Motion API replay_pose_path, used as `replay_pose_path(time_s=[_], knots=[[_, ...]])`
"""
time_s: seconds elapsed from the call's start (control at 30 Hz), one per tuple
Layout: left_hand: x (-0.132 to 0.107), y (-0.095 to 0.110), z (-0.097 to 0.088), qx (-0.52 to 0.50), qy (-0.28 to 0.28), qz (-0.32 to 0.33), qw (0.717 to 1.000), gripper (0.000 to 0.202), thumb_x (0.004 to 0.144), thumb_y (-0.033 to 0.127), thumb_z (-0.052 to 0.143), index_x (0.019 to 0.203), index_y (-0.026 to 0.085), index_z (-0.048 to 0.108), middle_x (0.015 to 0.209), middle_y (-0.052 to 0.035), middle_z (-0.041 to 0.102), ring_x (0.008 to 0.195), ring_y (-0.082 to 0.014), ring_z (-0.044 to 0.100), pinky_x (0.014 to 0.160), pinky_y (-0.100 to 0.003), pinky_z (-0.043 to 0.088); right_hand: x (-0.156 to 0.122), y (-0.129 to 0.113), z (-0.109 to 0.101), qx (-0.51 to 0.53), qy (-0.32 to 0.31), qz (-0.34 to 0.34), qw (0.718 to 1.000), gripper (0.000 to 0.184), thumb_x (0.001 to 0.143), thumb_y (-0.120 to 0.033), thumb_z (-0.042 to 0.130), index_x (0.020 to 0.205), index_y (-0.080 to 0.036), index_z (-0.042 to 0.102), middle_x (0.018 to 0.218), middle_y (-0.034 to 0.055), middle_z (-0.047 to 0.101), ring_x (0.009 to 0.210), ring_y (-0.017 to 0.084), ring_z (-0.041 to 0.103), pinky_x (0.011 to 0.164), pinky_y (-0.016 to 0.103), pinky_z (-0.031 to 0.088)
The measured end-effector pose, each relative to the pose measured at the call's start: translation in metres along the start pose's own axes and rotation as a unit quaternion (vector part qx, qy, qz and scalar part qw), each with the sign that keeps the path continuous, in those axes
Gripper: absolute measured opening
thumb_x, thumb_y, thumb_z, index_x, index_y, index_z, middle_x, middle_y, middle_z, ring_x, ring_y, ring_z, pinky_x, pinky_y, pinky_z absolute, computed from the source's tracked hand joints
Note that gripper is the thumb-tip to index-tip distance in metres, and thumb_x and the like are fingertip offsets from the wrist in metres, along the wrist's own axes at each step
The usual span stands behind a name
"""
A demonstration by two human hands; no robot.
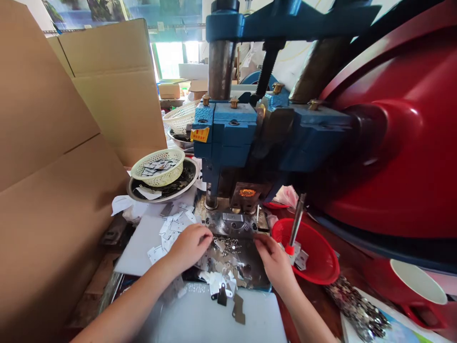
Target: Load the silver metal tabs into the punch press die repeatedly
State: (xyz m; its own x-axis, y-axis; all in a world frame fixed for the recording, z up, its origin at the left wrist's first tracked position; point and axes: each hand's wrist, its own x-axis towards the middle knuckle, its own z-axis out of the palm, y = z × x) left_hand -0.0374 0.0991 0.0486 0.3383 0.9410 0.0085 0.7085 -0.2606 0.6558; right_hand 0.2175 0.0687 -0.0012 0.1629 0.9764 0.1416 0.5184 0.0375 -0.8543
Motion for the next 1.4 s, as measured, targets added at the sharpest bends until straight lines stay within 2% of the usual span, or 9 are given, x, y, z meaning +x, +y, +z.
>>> replay_pose_path(time_s=[0.17,0.33,0.47,0.57,0.83,0.97,1.07,1.23,1.4], knots=[[-0.025,0.006,0.022,0.069,-0.051,0.01,0.996,0.03,0.072,0.036,0.068,0.1,0.026,0.064,0.108,-0.0039,0.057,0.102,-0.0254,0.05,0.088,-0.038,0.04,-0.018,0.006,0.002,-0.06,-0.036,-0.053,0.996,0.027,0.086,-0.04,0.045,0.091,-0.022,0.065,0.093,0.0065,0.067,0.091,0.022,0.061,0.084,0.036,0.048],[-0.027,0.003,0.028,0.07,-0.037,-0.026,0.997,0.019,0.071,0.036,0.069,0.082,0.021,0.063,0.098,-0.0043,0.057,0.096,-0.0244,0.051,0.084,-0.037,0.04,-0.008,0.002,0.004,-0.179,-0.031,-0.114,0.977,0.027,0.09,-0.032,0.04,0.096,-0.021,0.064,0.094,0.0067,0.066,0.092,0.022,0.06,0.084,0.038,0.048],[-0.026,0.002,0.028,0.013,-0.024,-0.036,0.999,0.011,0.074,0.03,0.064,0.071,0.02,0.062,0.089,-0.0028,0.058,0.091,-0.0215,0.053,0.082,-0.034,0.04,0.004,-0.002,0.01,-0.3,-0.025,-0.156,0.941,0.031,0.091,-0.028,0.04,0.111,-0.021,0.062,0.093,0.0077,0.064,0.091,0.023,0.057,0.082,0.039,0.047],[-0.026,0.003,0.025,-0.033,-0.016,-0.041,0.998,0.009,0.075,0.026,0.061,0.068,0.02,0.061,0.084,-0.0013,0.06,0.085,-0.0193,0.055,0.078,-0.031,0.04,0.006,-0.003,0.013,-0.35,-0.021,-0.194,0.916,0.03,0.091,-0.028,0.041,0.11,-0.024,0.064,0.089,0.0072,0.062,0.087,0.023,0.055,0.078,0.037,0.047],[-0.029,0.006,0.015,-0.047,0.034,-0.062,0.996,0.01,0.079,0.029,0.054,0.073,0.022,0.058,0.077,0.0008,0.063,0.076,-0.0183,0.057,0.07,-0.029,0.04,0.008,0.0,0.014,-0.344,0.004,-0.224,0.912,0.026,0.091,-0.032,0.043,0.102,-0.025,0.066,0.088,0.0067,0.063,0.083,0.022,0.055,0.074,0.036,0.046],[-0.032,0.006,0.014,-0.099,0.03,-0.097,0.99,0.012,0.081,0.032,0.052,0.075,0.022,0.058,0.071,0.0026,0.063,0.067,-0.0169,0.058,0.063,-0.027,0.041,0.008,0.003,0.014,-0.333,0.009,-0.218,0.917,0.027,0.091,-0.033,0.043,0.105,-0.024,0.064,0.089,0.0068,0.063,0.085,0.023,0.056,0.076,0.038,0.045],[-0.032,0.004,0.017,-0.17,0.029,-0.117,0.978,0.014,0.082,0.032,0.05,0.085,0.023,0.06,0.079,0.002,0.067,0.072,-0.0167,0.062,0.067,-0.027,0.045,0.009,0.005,0.014,-0.326,0.002,-0.215,0.921,0.027,0.092,-0.033,0.042,0.103,-0.023,0.064,0.09,0.0068,0.063,0.086,0.023,0.056,0.077,0.038,0.046],[-0.029,-0.003,0.024,-0.255,0.014,-0.144,0.956,0.032,0.08,0.029,0.052,0.11,0.022,0.06,0.097,-0.0033,0.067,0.081,-0.0173,0.064,0.077,-0.03,0.049,0.011,0.01,0.015,-0.312,0.01,-0.211,0.926,0.028,0.092,-0.033,0.042,0.106,-0.022,0.063,0.091,0.0068,0.063,0.087,0.023,0.056,0.078,0.038,0.046],[-0.026,-0.003,0.026,-0.284,0.004,-0.169,0.944,0.032,0.078,0.029,0.054,0.107,0.019,0.063,0.093,-0.0045,0.069,0.083,-0.019,0.064,0.075,-0.031,0.05,0.009,0.012,0.013,-0.269,0.01,-0.218,0.938,0.026,0.092,-0.032,0.041,0.089,-0.022,0.066,0.087,0.0065,0.064,0.085,0.022,0.057,0.078,0.038,0.046]])
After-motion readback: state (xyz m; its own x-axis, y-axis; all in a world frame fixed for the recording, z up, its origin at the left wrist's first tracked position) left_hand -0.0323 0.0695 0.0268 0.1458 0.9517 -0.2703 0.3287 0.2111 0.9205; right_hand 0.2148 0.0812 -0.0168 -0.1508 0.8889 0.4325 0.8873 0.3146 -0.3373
